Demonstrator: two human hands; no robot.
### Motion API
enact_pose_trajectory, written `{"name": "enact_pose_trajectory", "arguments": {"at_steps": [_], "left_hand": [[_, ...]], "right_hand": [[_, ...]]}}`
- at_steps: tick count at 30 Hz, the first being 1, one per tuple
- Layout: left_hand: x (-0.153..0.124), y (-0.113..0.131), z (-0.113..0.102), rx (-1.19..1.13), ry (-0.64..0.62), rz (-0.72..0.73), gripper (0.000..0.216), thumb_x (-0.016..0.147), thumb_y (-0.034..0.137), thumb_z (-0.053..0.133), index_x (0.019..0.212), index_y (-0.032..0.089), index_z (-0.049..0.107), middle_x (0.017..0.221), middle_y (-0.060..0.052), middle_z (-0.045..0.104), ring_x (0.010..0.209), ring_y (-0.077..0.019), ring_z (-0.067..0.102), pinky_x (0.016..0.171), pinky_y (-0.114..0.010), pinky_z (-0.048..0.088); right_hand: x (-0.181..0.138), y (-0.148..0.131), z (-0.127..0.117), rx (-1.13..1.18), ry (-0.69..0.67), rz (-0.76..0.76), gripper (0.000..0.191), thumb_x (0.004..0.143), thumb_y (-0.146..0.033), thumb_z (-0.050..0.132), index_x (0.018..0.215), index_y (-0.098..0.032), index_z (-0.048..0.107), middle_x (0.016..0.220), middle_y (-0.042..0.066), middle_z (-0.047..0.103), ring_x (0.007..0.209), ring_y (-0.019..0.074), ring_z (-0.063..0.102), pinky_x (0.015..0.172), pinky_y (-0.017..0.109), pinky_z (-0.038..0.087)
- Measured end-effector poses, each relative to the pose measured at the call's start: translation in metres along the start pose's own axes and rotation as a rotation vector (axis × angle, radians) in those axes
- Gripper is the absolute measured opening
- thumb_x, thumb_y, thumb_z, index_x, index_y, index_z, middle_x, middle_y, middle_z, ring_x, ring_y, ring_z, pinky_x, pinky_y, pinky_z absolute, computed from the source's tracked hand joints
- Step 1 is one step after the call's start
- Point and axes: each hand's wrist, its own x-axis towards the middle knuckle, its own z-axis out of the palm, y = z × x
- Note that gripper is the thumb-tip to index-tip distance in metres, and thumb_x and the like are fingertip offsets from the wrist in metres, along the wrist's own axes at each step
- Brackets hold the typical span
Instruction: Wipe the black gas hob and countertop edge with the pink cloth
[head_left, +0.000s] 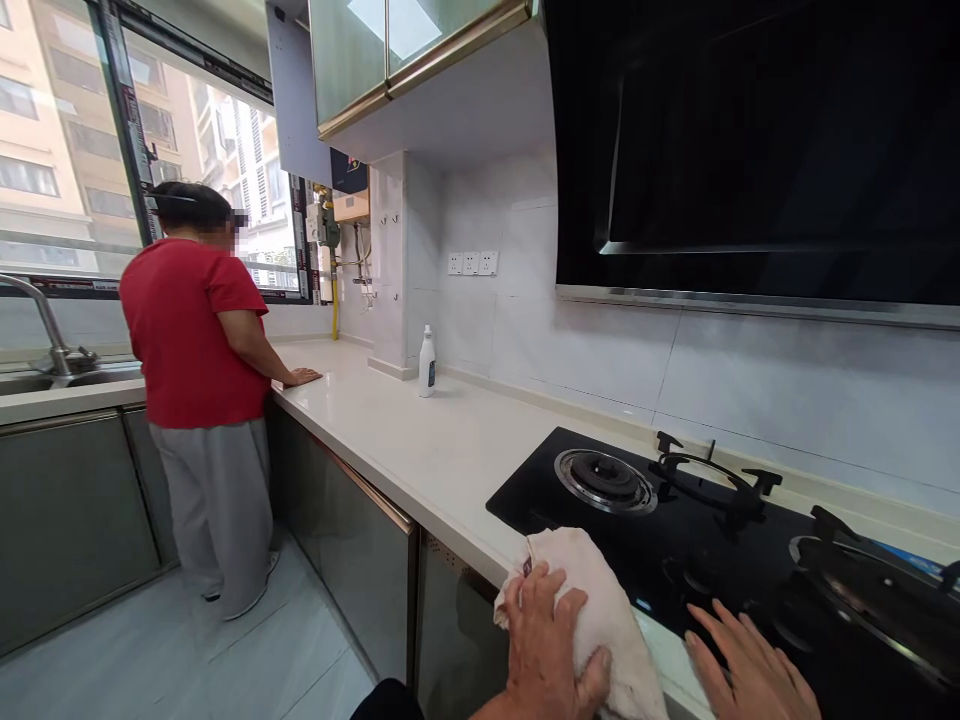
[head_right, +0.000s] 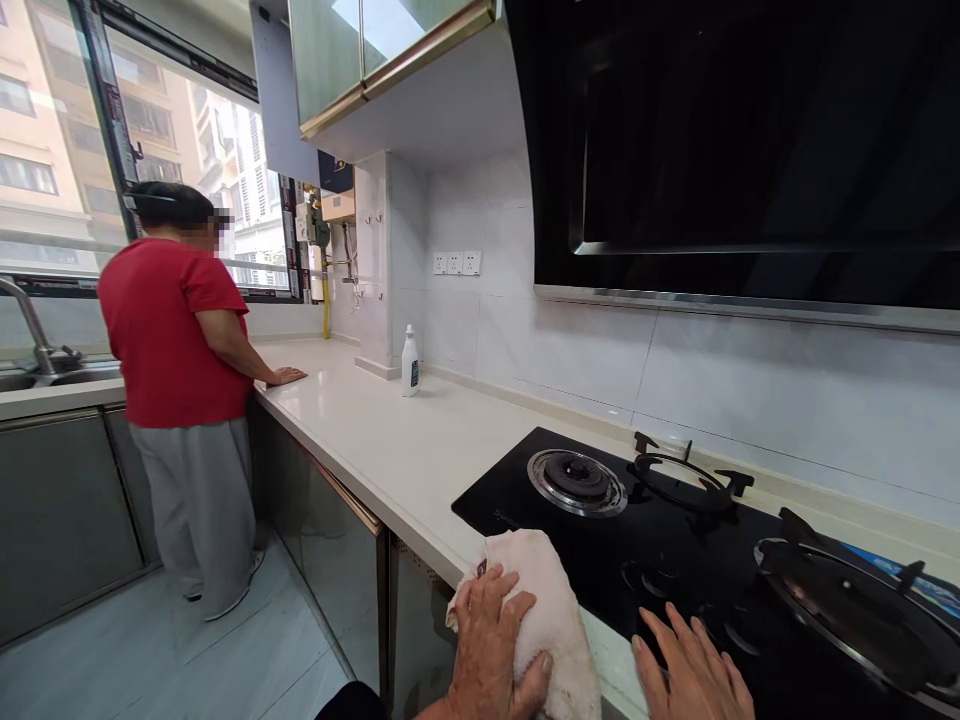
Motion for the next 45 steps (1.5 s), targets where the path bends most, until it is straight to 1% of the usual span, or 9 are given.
{"name": "enact_pose_trajectory", "arguments": {"at_steps": [7,12,16,23,28,31,37,41,45], "left_hand": [[-0.007,0.016,0.016,-0.063,-0.014,0.008,0.056,0.084,0.07,0.06,0.128,0.035,0.061,0.136,-0.011,0.061,0.138,-0.0408,0.047,0.113,-0.066,0.035],[-0.009,0.018,0.018,-0.057,0.021,0.054,0.054,0.087,0.066,0.059,0.129,0.034,0.059,0.139,-0.009,0.06,0.137,-0.0386,0.048,0.113,-0.062,0.035],[-0.006,0.017,0.01,-0.119,0.126,0.107,0.05,0.09,0.065,0.056,0.127,0.031,0.059,0.133,-0.009,0.062,0.132,-0.0372,0.052,0.111,-0.06,0.034],[0.005,0.011,-0.012,-0.159,-0.009,0.152,0.056,0.091,0.071,0.054,0.13,0.032,0.059,0.132,-0.01,0.063,0.127,-0.0376,0.055,0.103,-0.056,0.039],[0.006,0.014,-0.011,-0.183,0.02,0.142,0.057,0.088,0.071,0.058,0.129,0.032,0.06,0.131,-0.009,0.063,0.127,-0.037,0.055,0.105,-0.057,0.037],[0.005,0.018,-0.006,-0.18,0.058,0.121,0.056,0.086,0.068,0.061,0.127,0.03,0.061,0.129,-0.011,0.063,0.127,-0.0379,0.054,0.107,-0.059,0.036],[0.007,0.024,-0.002,-0.153,0.07,0.11,0.059,0.08,0.067,0.068,0.125,0.029,0.061,0.128,-0.012,0.064,0.125,-0.041,0.055,0.105,-0.063,0.037],[0.009,0.023,-0.014,-0.214,0.034,0.118,0.058,0.083,0.05,0.069,0.134,0.028,0.052,0.13,-0.012,0.063,0.127,-0.0389,0.055,0.107,-0.061,0.038],[0.014,0.009,-0.036,-0.439,-0.005,0.172,0.068,0.079,0.027,0.065,0.142,0.025,0.038,0.131,-0.013,0.059,0.124,-0.0338,0.056,0.106,-0.053,0.044]], "right_hand": [[0.001,-0.002,-0.002,-0.045,-0.024,0.0,0.076,0.088,-0.068,0.024,0.138,-0.025,0.063,0.152,0.005,0.053,0.147,0.0336,0.041,0.115,0.059,0.038],[0.003,0.005,0.002,-0.027,-0.033,-0.033,0.069,0.09,-0.066,0.03,0.139,-0.028,0.061,0.152,0.004,0.052,0.146,0.0345,0.042,0.114,0.06,0.04],[0.001,0.004,-0.003,-0.017,-0.029,-0.024,0.068,0.09,-0.065,0.032,0.139,-0.029,0.062,0.153,0.004,0.052,0.146,0.0344,0.041,0.114,0.061,0.039],[-0.001,-0.006,-0.011,0.026,-0.019,0.011,0.08,0.085,-0.071,0.025,0.136,-0.023,0.065,0.152,0.007,0.053,0.147,0.0354,0.04,0.118,0.062,0.035],[0.003,0.007,-0.012,0.217,-0.042,0.014,0.074,0.085,-0.077,0.032,0.132,-0.031,0.067,0.15,0.003,0.055,0.146,0.0356,0.042,0.119,0.066,0.032],[0.001,0.006,-0.027,0.453,-0.005,-0.002,0.064,0.09,-0.074,0.037,0.129,-0.035,0.068,0.15,0.0,0.056,0.141,0.0301,0.049,0.12,0.058,0.036],[-0.007,-0.051,-0.048,0.592,0.108,-0.133,0.051,0.096,-0.064,0.043,0.128,-0.034,0.068,0.147,0.001,0.059,0.135,0.0251,0.055,0.112,0.044,0.049],[-0.01,-0.098,-0.027,0.494,0.179,-0.37,0.047,0.1,-0.055,0.042,0.126,-0.027,0.068,0.135,0.006,0.067,0.123,0.0234,0.064,0.102,0.04,0.057],[-0.013,-0.108,-0.007,0.274,0.332,-0.485,0.042,0.098,-0.052,0.052,0.127,-0.026,0.066,0.134,0.006,0.067,0.122,0.0242,0.063,0.097,0.039,0.058]]}}
